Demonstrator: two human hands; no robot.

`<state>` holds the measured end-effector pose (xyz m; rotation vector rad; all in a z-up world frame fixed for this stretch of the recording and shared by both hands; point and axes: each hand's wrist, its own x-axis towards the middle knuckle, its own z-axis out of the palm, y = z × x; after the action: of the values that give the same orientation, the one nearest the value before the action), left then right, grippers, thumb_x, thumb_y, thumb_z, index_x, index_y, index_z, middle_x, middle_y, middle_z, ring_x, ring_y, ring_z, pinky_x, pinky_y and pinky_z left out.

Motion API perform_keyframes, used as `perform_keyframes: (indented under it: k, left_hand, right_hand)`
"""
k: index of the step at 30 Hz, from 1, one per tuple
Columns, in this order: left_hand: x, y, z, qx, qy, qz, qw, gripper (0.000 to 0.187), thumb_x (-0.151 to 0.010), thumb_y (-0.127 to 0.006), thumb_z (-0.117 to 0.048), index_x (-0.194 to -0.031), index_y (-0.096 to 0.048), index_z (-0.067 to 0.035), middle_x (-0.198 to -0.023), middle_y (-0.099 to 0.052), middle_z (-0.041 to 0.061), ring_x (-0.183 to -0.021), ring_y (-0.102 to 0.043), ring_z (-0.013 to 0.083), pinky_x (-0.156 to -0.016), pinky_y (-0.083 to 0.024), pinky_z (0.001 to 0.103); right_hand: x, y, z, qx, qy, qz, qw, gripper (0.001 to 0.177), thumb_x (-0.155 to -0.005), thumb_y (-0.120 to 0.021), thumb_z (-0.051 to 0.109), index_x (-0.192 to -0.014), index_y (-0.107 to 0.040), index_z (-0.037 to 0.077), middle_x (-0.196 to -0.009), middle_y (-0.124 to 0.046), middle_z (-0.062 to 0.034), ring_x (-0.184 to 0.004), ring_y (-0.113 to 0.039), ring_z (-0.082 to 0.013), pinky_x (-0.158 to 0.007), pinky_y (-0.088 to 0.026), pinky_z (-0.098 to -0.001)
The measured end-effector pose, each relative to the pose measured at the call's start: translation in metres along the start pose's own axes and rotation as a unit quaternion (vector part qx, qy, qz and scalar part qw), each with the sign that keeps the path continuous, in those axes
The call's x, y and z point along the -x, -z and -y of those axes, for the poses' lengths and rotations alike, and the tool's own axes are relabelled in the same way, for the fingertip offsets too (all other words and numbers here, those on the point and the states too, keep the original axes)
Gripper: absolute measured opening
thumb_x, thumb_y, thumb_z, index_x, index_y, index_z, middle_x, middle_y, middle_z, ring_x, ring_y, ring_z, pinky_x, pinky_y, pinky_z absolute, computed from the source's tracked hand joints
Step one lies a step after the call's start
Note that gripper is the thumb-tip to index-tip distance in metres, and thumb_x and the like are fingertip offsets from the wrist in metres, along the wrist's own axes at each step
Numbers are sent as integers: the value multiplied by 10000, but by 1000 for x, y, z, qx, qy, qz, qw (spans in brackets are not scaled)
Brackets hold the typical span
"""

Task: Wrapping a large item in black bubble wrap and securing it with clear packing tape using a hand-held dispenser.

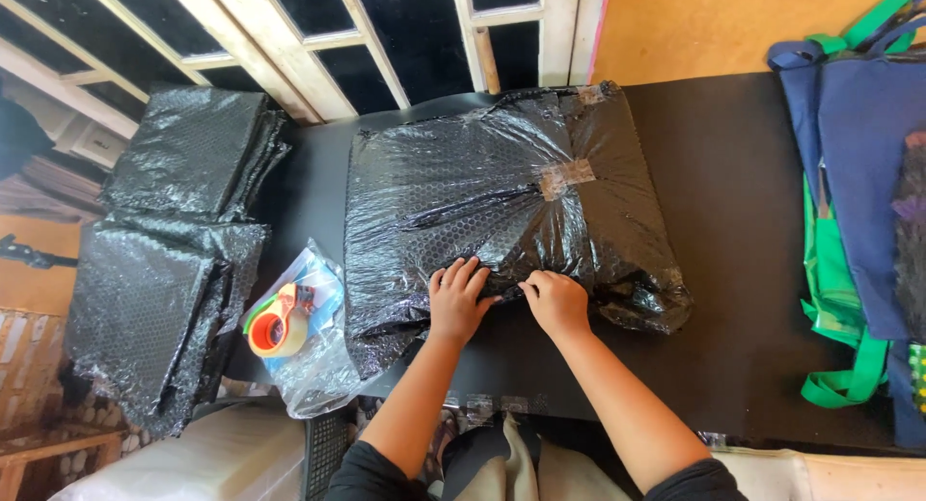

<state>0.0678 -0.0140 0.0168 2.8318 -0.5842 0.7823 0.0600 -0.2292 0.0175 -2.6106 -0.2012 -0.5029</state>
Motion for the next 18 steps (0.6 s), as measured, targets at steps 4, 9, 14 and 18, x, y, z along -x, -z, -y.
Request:
perform_keyframes:
  k: [4, 9, 14, 18]
  left_hand:
    - [-6, 5, 14, 21, -16, 47, 999, 569, -757, -790, -568, -1256, -668, -322, -1326, -650, -73, -1266, -588, 186, -1058, -392, 463]
    - [-7, 8, 21, 9, -59, 64, 996, 515, -830, -745, -545, -1285, -654, -321, -1312, -650, -48, -1262, -584, 202, -1032, -396, 466]
    - [-9, 4, 21, 0, -73, 59, 996, 460, -865, -722, -528, -1265, -657, -310, -1244, -666, -35, -1207, -606, 214, -985, -411, 472]
    - [-9, -6, 27, -13, -81, 49, 995, 435, -867, -719, -518, -1245, -657, -311, -1207, -673, -30, -1178, -620, 216, -950, -429, 476]
  right_hand:
    - [-2, -1, 1, -5, -14, -12, 1000, 160, -794, -816, 339, -789, -687, 244, -675, -668, 73, -697, -710, -164, -635, -588, -291]
    - [0, 4, 12, -37, -52, -45, 997, 197, -733, -859, 260, -776, -681, 187, -669, -655, 37, -693, -700, -193, -653, -592, -318]
    - [2, 0, 15, -72, -56, -133, 987, 340, -626, -922, 201, -823, -649, 152, -743, -643, 5, -767, -693, -237, -712, -586, -347]
    - [34, 41, 35, -150, -97, -190, 965, 273, -720, -901, 202, -872, -675, 193, -856, -664, 21, -820, -676, -212, -772, -570, -332]
